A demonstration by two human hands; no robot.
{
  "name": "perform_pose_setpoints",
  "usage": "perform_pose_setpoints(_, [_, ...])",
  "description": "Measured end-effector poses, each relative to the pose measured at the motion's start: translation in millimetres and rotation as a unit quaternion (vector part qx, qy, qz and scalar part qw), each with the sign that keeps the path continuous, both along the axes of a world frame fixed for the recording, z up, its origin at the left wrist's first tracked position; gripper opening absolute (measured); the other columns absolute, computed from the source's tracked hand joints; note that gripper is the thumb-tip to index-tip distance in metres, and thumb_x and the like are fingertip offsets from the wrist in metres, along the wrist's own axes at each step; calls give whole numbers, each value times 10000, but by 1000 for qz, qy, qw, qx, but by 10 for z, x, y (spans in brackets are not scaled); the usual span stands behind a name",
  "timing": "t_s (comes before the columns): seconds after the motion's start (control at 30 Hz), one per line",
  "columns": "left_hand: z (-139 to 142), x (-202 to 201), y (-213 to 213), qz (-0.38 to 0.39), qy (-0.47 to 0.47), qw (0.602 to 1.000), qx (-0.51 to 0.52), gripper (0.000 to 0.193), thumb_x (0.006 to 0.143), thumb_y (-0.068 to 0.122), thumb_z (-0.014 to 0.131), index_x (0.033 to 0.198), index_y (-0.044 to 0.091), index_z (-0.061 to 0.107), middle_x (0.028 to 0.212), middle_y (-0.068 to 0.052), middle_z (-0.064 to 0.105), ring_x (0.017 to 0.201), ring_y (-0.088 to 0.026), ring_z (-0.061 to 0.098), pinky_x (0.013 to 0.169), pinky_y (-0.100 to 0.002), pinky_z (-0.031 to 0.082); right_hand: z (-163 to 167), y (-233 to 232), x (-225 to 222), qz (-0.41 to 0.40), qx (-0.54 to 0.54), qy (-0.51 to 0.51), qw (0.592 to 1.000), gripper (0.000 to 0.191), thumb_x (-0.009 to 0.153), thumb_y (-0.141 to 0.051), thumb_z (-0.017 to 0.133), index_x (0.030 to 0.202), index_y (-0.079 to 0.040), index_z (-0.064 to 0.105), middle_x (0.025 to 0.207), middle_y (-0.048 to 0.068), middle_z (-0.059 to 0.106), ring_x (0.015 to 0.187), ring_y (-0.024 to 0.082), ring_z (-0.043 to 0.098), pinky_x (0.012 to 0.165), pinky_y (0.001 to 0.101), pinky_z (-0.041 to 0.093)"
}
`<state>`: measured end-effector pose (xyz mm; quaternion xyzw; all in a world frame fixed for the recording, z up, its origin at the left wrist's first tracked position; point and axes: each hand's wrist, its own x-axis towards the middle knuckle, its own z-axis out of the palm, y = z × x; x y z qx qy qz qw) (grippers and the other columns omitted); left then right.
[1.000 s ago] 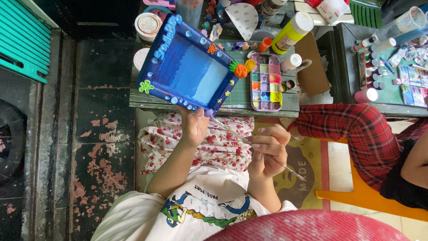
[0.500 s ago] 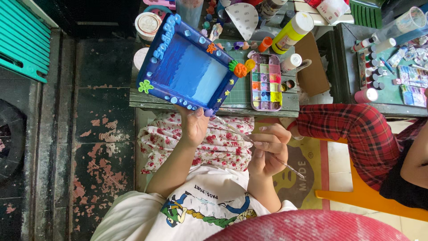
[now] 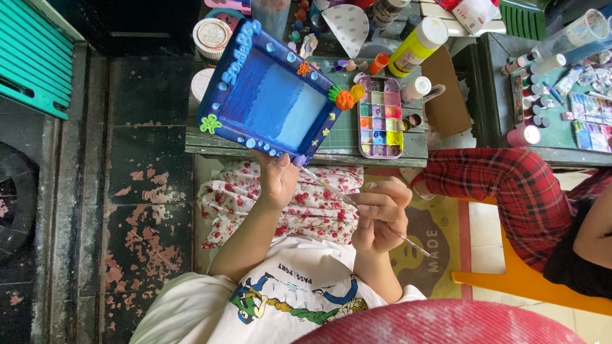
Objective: The person paints small white ceramic figurines and a blue rectangular frame with various colors using a paintbrush. They dip the brush into a palette, apply paint to the figurines, and then paint the frame's border and surface.
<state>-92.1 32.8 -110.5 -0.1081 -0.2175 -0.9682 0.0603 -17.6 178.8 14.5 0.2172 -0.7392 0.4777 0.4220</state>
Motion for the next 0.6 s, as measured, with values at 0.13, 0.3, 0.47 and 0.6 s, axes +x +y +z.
perform_pose_setpoints(0.13, [37,-2,-10,0,3,1000,-17,804,962,127,645,1594,314,184,1536,-31,362,1463,-216,362,1196,-466,346,2,6,-14,-9,-1,10,1000,101,1045,-193,589,989,-119,550,876,81,737,1042,219,553,1008,442,424])
perform_pose_setpoints(0.3, [83,-6,-12,7,14,1000,-27,786,961,126,646,1585,286,196,1558,-36,350,1511,-227,332,1275,-488,295,22,3,11,-21,6,3,1000,89,1037,-179,608,991,-130,550,892,60,745,1056,215,558,1047,454,412])
perform_pose_setpoints(0.47, [38,-8,-19,17,1,999,-36,809,943,116,640,1588,288,183,1555,-43,341,1501,-234,317,1271,-495,258,54,-7,28,-17,26,3,1000,81,1034,-166,608,979,-133,557,883,46,746,1056,218,563,1041,452,400])
perform_pose_setpoints(0.6, [-41,-16,-22,35,34,997,-60,806,939,119,622,1597,267,181,1592,-50,326,1539,-229,299,1315,-482,213,83,-13,36,-18,47,1,999,88,1032,-178,611,978,-136,557,891,59,747,1060,220,565,1037,451,398])
